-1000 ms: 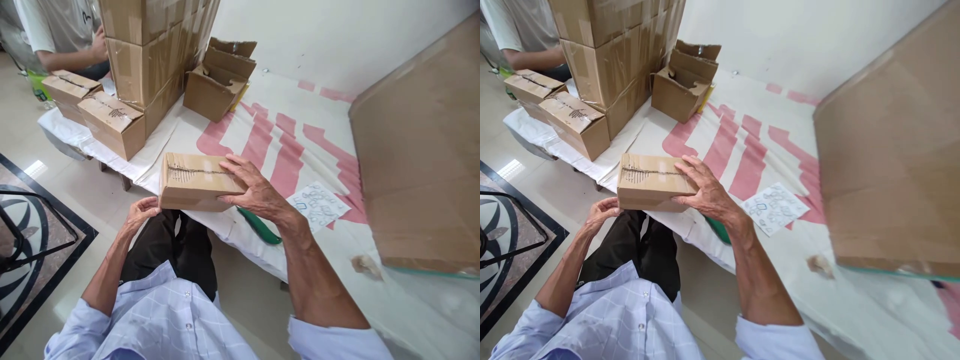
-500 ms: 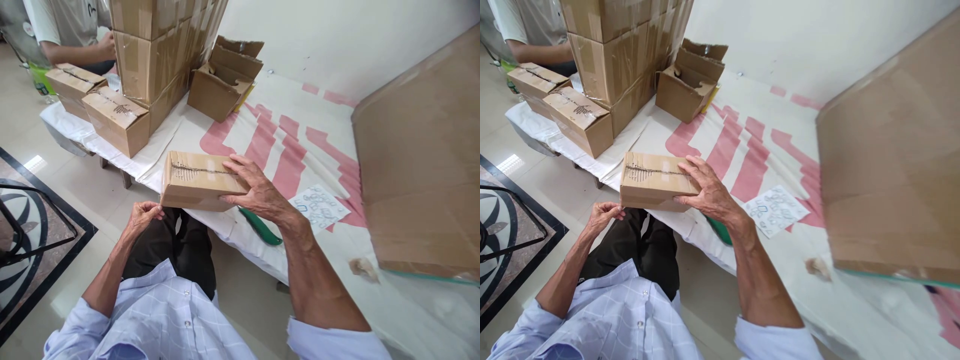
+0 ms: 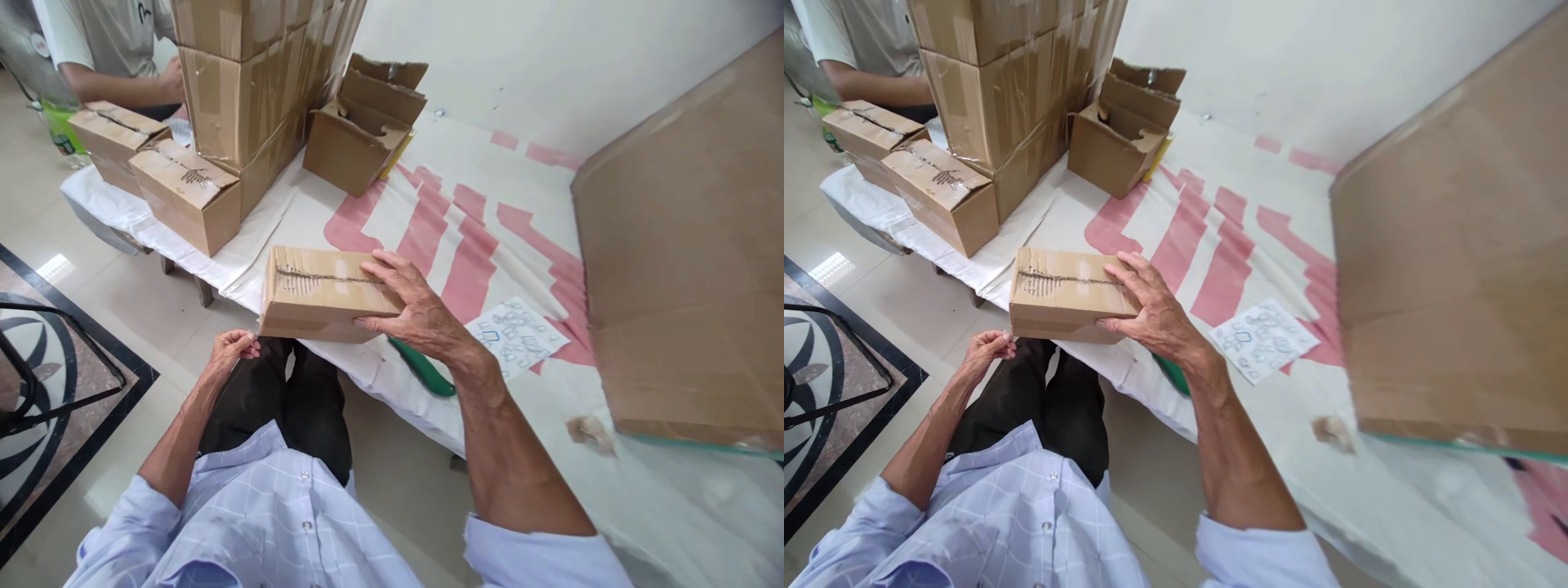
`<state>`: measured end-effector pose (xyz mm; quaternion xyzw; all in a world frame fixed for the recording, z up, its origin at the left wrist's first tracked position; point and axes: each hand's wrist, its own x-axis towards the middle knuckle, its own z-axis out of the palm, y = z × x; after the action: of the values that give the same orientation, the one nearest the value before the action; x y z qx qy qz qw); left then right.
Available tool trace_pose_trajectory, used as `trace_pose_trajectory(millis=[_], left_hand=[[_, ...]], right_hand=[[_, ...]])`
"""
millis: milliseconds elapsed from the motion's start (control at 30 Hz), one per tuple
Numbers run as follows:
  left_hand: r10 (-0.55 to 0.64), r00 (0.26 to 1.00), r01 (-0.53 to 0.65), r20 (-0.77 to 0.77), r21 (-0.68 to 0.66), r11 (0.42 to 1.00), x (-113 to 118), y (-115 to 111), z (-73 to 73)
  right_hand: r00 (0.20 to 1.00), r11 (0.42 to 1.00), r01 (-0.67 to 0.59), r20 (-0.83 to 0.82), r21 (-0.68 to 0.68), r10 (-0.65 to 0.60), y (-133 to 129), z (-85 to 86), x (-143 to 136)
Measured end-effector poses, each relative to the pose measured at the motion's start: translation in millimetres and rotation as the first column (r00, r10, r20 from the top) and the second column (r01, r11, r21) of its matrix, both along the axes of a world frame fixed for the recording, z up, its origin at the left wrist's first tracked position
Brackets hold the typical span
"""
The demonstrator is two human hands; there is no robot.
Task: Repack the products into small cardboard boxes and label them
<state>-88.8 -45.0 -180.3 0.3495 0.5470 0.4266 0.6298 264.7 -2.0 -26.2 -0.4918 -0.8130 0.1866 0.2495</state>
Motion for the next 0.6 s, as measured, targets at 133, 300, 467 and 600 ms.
trace_pose_trajectory(millis=[133,300,467,600], left_hand=[[0.026,0.998,-0.028,-0.049,-0.028,0.999,-2,-3,-6.5],[0.138,0.989,-0.134,-0.057,0.064,0.989,-13,-12,15.8],[0.153,0.986,-0.137,-0.068,0.195,0.971,-18,-27,64.4],[0.098,0.992,-0.070,-0.083,0.289,0.955,-8,-39,99.2]], right_hand=[[1.000,1.000,0.028,-0.005,0.009,-0.028,-2,-1.0,-3],[1.000,1.000,0.022,-0.004,0.006,-0.022,-4,-0.1,-2],[0.999,0.997,0.043,0.013,0.062,-0.044,-6,-3.7,-5],[0.993,0.981,0.118,-0.001,0.157,-0.120,-16,3.2,-20]])
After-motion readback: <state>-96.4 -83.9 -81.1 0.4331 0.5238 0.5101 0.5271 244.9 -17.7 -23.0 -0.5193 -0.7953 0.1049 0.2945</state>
